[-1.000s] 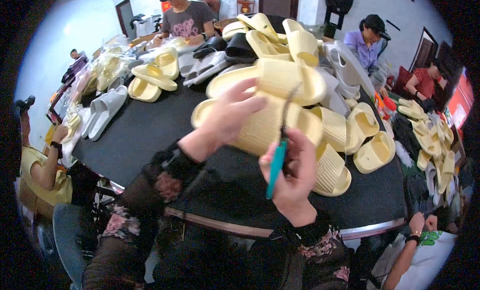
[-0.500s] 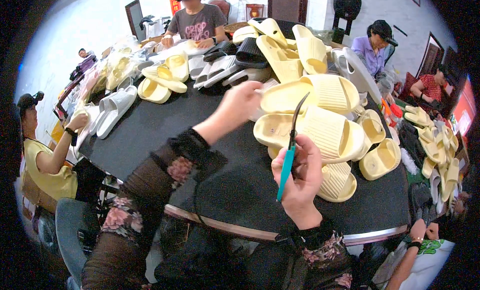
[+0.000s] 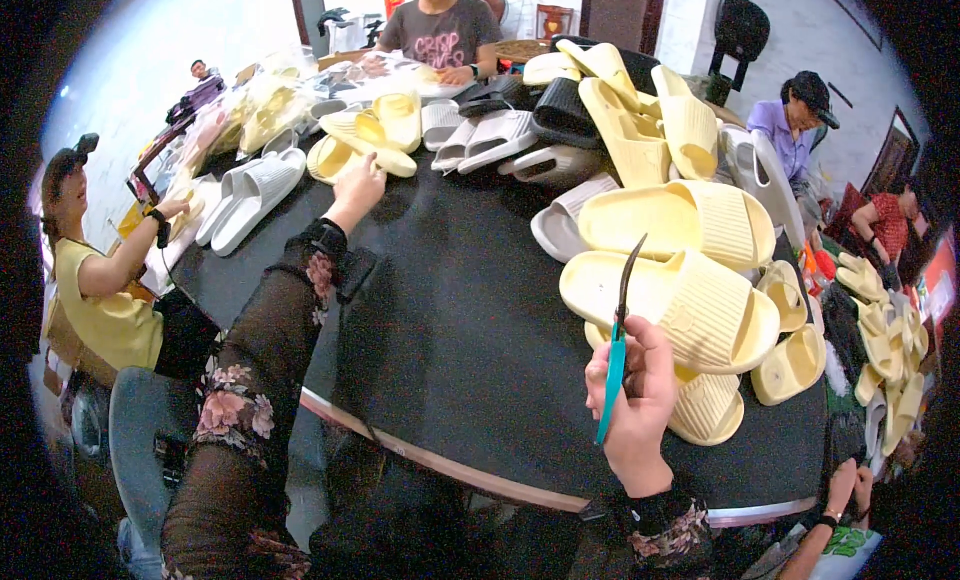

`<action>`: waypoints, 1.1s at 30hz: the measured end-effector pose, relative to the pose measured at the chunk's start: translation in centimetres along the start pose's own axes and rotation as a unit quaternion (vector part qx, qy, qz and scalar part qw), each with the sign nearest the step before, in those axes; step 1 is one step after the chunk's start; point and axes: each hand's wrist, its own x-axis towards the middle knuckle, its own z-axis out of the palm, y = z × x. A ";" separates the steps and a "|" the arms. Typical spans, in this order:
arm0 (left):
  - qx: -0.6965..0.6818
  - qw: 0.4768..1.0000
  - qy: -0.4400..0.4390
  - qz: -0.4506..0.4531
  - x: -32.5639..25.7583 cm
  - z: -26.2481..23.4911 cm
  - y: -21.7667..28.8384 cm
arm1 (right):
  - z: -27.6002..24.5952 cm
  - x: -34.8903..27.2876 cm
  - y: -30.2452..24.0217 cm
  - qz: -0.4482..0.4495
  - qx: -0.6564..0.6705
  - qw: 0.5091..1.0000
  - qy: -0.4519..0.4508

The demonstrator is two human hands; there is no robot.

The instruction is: Trim excess material from rubber slides using snips.

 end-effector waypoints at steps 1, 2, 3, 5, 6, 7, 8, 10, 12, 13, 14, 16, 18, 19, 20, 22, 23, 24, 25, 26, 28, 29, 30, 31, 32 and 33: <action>0.015 1.000 -0.007 0.020 0.6 -0.1 -0.6 | 0.0 0.1 0.0 0.005 -0.004 1.000 -0.007; 0.030 0.999 -0.018 -0.004 1.1 0.0 -1.0 | -0.1 0.2 0.0 0.005 -0.005 1.000 -0.003; 0.041 0.998 -0.031 -0.025 1.4 0.2 -0.5 | -0.2 0.2 0.2 0.009 -0.007 1.000 -0.003; 0.035 0.997 -0.053 -0.051 2.7 0.2 -1.4 | -0.3 0.4 0.3 0.013 -0.006 1.000 0.000; 0.040 0.994 -0.056 -0.081 3.1 0.2 -1.8 | -0.2 0.5 0.5 0.019 -0.003 1.000 -0.006; 0.041 0.992 -0.058 -0.109 3.8 0.4 -2.3 | -0.2 0.5 0.5 0.022 -0.002 1.000 -0.010; 0.032 0.991 -0.060 -0.113 4.5 0.9 -3.1 | -0.3 0.6 0.5 0.033 0.017 0.999 -0.013; -0.002 0.989 -0.084 -0.122 6.3 2.2 -4.5 | -0.4 0.5 0.2 0.041 0.007 0.999 -0.006; -0.021 0.989 -0.085 -0.122 7.6 3.7 -5.4 | -0.6 0.4 -0.3 0.065 0.016 0.998 -0.010; -0.030 0.989 -0.090 -0.116 7.9 4.2 -5.5 | -0.7 0.5 -0.1 0.065 0.013 0.998 -0.004; -0.032 0.989 -0.094 -0.108 8.3 4.7 -5.7 | -0.7 0.5 0.0 0.064 -0.011 0.998 -0.009; -0.038 0.993 -0.053 -0.096 8.7 5.3 -6.1 | -0.8 0.6 0.4 0.069 -0.031 0.997 -0.019; -0.049 0.992 -0.041 -0.105 8.8 5.7 -5.9 | -0.9 0.7 0.6 0.069 -0.042 0.997 -0.016; -0.069 0.993 -0.013 -0.097 8.6 5.8 -5.5 | -1.0 0.6 0.7 0.067 -0.052 0.996 -0.015; -0.089 0.992 0.015 -0.089 8.4 5.8 -5.1 | -1.0 0.6 0.7 0.069 -0.055 0.996 -0.011; -0.175 0.980 0.037 -0.082 8.2 5.2 -5.9 | -0.9 0.8 0.7 0.068 -0.040 0.997 -0.009; -0.262 0.961 0.059 -0.073 8.0 4.7 -6.1 | -0.7 0.9 0.6 0.067 -0.038 0.997 -0.011; -0.351 0.926 0.049 -0.134 7.7 4.1 -6.5 | -0.5 0.9 0.4 0.076 -0.017 0.997 -0.009; -0.354 0.925 0.047 -0.131 7.2 3.0 -6.2 | -0.5 0.8 0.2 0.083 -0.001 0.997 -0.002; -0.425 0.896 0.045 -0.124 6.7 1.9 -5.8 | -0.6 0.8 0.4 0.079 -0.018 0.997 0.007; -0.542 0.831 0.024 -0.123 5.7 -1.0 -6.1 | -0.5 0.8 0.5 0.061 -0.029 0.998 0.004; -0.576 0.805 -0.005 -0.143 4.8 -2.5 -5.8 | -0.5 0.9 0.7 0.042 -0.045 0.998 0.002; -0.586 0.798 -0.031 -0.136 3.8 -3.9 -4.8 | -0.5 0.9 0.5 0.028 -0.056 0.998 0.009; -0.587 0.797 -0.051 -0.131 2.3 -6.1 -4.1 | -0.5 0.9 0.7 0.030 -0.047 0.998 0.009; -0.592 0.794 -0.054 -0.128 1.2 -7.4 -2.8 | -0.5 0.8 0.4 0.025 -0.039 0.999 0.008; -0.604 0.784 -0.061 -0.133 -0.1 -9.3 -1.7 | -0.4 0.8 0.3 0.023 -0.022 1.000 0.001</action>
